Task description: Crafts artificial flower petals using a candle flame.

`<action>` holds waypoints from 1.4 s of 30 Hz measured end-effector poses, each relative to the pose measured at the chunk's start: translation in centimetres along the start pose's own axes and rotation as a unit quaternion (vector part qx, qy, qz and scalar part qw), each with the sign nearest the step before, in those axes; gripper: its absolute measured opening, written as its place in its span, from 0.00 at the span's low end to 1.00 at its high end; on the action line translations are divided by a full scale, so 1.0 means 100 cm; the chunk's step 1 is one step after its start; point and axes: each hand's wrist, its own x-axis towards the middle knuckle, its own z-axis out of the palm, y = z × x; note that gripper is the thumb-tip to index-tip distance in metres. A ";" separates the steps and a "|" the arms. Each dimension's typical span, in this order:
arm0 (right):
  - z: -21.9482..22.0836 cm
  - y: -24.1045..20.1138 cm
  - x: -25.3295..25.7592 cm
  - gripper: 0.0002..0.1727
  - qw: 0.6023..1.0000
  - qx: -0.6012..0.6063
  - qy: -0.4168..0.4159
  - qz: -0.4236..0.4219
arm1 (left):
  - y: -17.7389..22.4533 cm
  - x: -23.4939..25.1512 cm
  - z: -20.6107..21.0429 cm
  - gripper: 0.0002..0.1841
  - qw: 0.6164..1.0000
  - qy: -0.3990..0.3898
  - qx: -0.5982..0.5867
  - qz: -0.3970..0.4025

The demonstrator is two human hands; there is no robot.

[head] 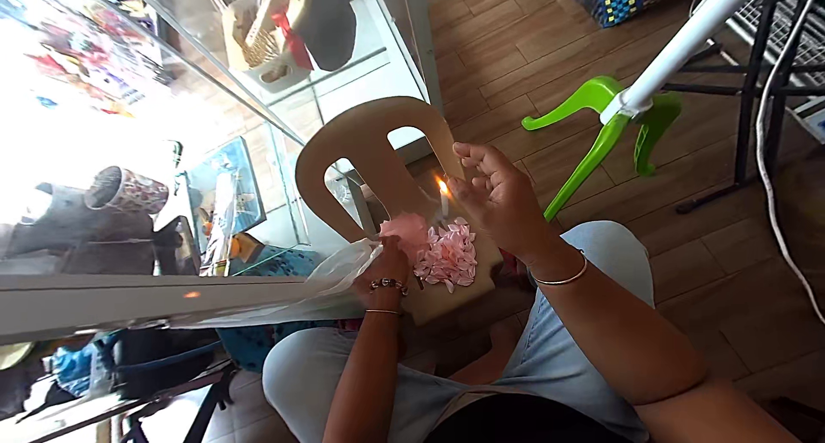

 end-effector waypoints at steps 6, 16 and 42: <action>-0.002 0.001 0.000 0.28 1.000 -0.002 -0.002 0.003 | -0.008 0.013 0.020 0.20 0.995 0.040 0.079 -0.042; 0.002 0.007 0.003 0.28 0.999 -0.031 -0.019 0.030 | 0.008 -0.005 -0.013 0.21 0.998 0.026 -0.049 -0.041; 0.061 0.009 0.015 0.04 0.913 0.178 -0.237 0.282 | -0.007 -0.093 -0.058 0.07 0.868 0.381 -0.115 0.298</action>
